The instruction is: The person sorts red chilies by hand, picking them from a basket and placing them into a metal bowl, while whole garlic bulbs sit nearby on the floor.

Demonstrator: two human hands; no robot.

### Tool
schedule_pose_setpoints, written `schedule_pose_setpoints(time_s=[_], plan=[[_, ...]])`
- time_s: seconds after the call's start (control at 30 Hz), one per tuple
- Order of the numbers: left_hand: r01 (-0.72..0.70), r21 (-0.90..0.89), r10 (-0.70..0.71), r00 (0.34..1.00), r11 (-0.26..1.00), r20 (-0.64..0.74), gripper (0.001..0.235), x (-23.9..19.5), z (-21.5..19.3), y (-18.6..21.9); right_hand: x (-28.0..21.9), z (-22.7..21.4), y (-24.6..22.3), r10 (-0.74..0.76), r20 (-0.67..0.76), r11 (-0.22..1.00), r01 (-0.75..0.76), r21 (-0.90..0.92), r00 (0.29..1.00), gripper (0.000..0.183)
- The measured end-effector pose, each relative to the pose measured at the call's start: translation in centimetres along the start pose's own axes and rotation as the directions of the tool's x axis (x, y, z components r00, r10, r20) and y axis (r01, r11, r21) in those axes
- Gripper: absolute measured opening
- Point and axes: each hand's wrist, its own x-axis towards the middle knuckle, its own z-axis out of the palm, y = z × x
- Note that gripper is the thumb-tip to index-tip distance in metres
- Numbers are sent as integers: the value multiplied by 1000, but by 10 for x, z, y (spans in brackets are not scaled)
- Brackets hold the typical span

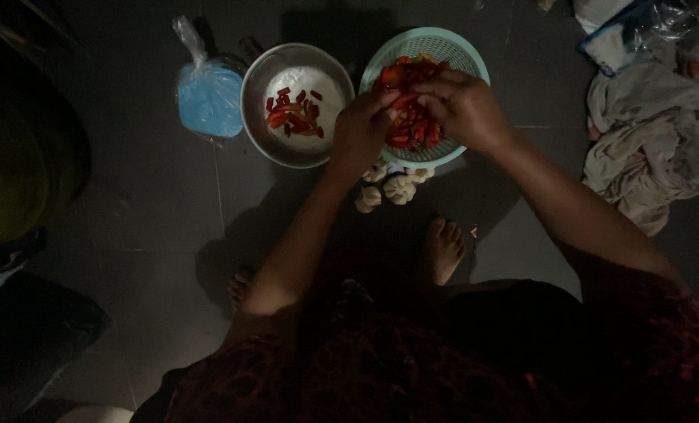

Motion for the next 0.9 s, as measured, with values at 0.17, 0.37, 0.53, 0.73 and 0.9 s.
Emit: schedule_pose_setpoints(time_s=[0.17,0.37,0.53,0.73,0.9], plan=[[-63,175,66,998,983,-12,24,4,-23,1,7,4,-3,-56,-27,981,50,-186,998,20],[-95,185,115,988,978,-102,20,5,-47,-2,29,14,-14,318,0,873,-293,390,948,15],[-101,179,126,982,979,-137,21,-4,-69,-7,61,3,-32,239,86,883,-254,395,967,23],[-241,359,283,956,902,-71,26,-6,-102,-19,86,27,-70,253,477,878,-407,252,842,32],[-1,366,19,999,931,-45,21,-8,-117,-22,97,56,-59,46,325,999,-38,-32,945,32]])
